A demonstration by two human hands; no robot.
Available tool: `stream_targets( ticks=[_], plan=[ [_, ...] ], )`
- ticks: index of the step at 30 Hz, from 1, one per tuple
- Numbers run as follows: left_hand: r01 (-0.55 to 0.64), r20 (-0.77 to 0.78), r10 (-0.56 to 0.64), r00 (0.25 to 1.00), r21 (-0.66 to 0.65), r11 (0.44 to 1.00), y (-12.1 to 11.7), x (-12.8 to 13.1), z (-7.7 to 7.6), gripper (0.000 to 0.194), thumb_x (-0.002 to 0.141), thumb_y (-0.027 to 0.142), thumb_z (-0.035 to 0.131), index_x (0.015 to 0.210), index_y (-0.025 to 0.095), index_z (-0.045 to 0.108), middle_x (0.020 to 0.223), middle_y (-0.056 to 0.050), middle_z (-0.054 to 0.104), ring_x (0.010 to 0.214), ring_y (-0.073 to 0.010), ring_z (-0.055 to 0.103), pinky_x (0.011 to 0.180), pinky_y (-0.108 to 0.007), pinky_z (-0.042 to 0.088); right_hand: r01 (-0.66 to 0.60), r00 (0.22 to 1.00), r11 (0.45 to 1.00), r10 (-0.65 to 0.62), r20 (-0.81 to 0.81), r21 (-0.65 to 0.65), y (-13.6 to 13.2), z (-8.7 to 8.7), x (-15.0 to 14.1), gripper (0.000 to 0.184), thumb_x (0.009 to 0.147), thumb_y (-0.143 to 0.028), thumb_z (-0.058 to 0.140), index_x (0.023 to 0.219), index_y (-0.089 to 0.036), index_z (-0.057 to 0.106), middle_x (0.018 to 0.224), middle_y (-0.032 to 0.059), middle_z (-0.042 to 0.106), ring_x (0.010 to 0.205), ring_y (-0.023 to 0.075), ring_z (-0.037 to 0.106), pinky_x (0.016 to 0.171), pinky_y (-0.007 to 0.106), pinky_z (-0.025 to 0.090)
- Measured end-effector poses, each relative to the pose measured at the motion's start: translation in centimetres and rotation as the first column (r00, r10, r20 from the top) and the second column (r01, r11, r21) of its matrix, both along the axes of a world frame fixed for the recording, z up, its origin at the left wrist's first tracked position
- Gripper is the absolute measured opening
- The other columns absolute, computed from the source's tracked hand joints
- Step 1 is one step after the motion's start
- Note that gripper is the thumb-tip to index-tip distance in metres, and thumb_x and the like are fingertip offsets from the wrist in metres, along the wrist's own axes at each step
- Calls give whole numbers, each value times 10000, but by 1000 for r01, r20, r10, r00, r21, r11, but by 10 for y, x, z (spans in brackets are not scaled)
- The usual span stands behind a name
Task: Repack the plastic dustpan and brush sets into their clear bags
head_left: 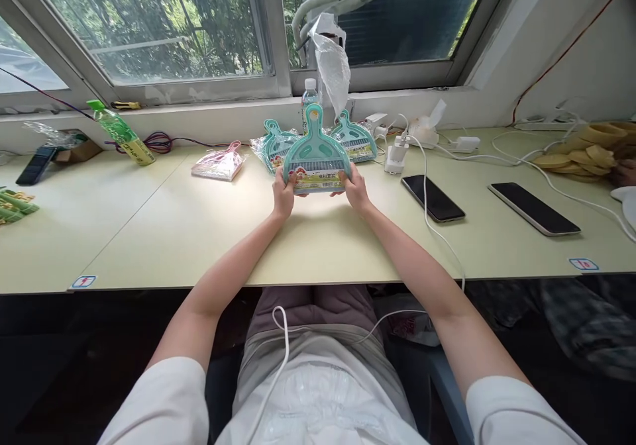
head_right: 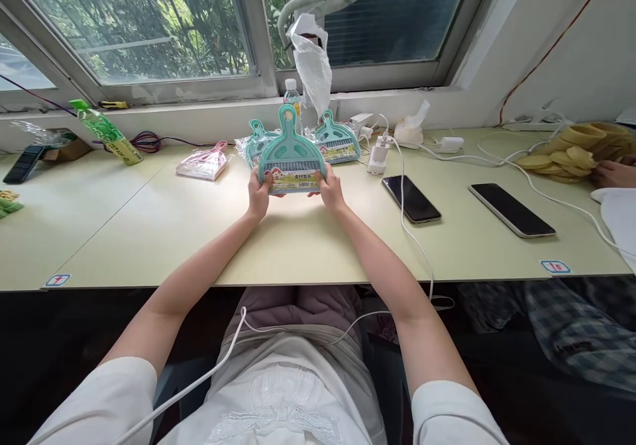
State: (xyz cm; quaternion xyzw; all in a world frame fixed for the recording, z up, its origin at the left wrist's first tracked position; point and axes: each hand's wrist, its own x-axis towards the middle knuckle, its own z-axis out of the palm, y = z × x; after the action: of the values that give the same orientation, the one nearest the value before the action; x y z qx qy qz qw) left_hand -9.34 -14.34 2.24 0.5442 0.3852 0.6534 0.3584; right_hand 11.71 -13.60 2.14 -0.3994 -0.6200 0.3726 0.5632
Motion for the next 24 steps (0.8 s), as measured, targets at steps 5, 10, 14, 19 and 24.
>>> stream_targets(
  ticks=[5,10,14,19,24],
  plan=[
    [-1,25,2,1000,-23,1000,0,1,-1,400,795,511,691,1018,216,538,916,-38,646,808,-203,707,618,-331,654,35,999,999,-35,35,-17,-3,2,-1,411,893,-569,492,1147,-247,508,950,40,597,710,176,661,488,342,642],
    [-9,29,10,1000,-38,999,3,0,-2,420,768,536,718,998,227,549,905,-34,636,772,-197,705,600,-324,648,74,994,996,-71,84,-39,-9,8,-4,420,895,-593,457,1141,-256,508,951,38,592,717,170,649,532,361,653],
    [-6,35,7,999,-45,999,6,-1,-5,436,763,538,723,1014,228,548,936,-42,645,784,-204,708,618,-344,653,90,994,994,-85,72,-69,-12,9,-5,437,886,-594,477,1142,-242,519,961,38,610,617,143,639,492,334,636],
    [0,39,2,999,-55,999,6,-1,-5,449,754,548,729,1011,228,548,913,-40,649,793,-220,714,631,-363,657,77,995,994,-71,72,-74,-12,7,-5,404,895,-567,472,1125,-238,517,1007,49,627,606,144,653,470,326,621],
    [-1,34,4,999,-62,998,6,-1,-4,430,757,534,728,989,221,544,895,-38,651,803,-232,719,646,-385,661,83,993,993,-75,94,-79,-12,6,-5,408,907,-573,457,1128,-235,513,1016,48,638,569,137,653,463,329,619]
  ],
)
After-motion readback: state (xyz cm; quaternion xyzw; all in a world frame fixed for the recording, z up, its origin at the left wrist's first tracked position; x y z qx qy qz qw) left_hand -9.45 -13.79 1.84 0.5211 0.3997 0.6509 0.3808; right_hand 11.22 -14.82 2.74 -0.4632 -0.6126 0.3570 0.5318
